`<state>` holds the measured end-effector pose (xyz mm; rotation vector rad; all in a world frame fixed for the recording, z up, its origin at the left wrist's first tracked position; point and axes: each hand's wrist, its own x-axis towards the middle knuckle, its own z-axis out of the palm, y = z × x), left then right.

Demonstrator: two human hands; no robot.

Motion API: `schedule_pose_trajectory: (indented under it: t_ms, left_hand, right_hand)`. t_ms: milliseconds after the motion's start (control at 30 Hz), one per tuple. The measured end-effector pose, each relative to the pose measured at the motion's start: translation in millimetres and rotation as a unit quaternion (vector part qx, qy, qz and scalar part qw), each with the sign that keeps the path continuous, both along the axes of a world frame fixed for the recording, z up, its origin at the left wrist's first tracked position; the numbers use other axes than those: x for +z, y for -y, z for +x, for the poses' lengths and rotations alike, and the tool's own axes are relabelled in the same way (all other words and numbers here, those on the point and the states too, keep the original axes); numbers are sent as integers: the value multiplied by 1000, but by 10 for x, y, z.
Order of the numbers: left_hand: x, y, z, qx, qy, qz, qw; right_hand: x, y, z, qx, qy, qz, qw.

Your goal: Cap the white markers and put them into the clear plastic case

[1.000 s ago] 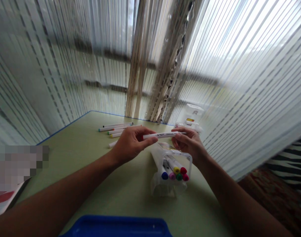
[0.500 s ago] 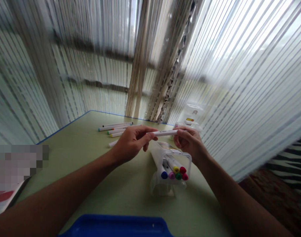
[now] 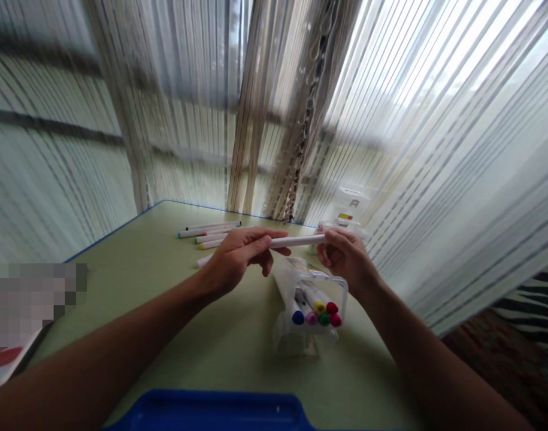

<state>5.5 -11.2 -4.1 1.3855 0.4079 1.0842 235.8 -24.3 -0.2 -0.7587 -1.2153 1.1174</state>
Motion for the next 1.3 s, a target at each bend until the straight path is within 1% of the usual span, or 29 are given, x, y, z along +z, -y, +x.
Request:
schedule_pose_trajectory:
  t_ms: [167, 300, 433, 633, 733, 967, 1200, 1300]
  left_hand:
    - [25, 17, 3, -3, 10, -18, 1000]
    - [30, 23, 5, 1, 9, -15, 1000]
    - [23, 16, 11, 14, -12, 8, 1000]
    - [29, 12, 22, 59, -73, 74, 993]
    - [24, 5, 24, 78, -96, 95, 988]
    - [-2, -15, 11, 104, -142, 111, 978]
    - [11, -2, -2, 128, -173, 123, 969]
    - [12, -3, -2, 129, -180, 122, 967]
  right_hand:
    - [10, 3, -6, -5, -4, -9, 1000]
    - [6, 0, -2, -2, -16, -14, 1000]
    - [-7, -4, 0, -2, -13, -15, 1000]
    - [-12, 8, -7, -6, -4, -18, 1000]
    - [-5, 15, -16, -7, 6, -21, 1000]
    - [4, 43, -45, -7, 17, -28, 999]
    - [-1, 45, -46, 3, 18, -23, 1000]
    - [-1, 44, -45, 8, 14, -22, 1000]
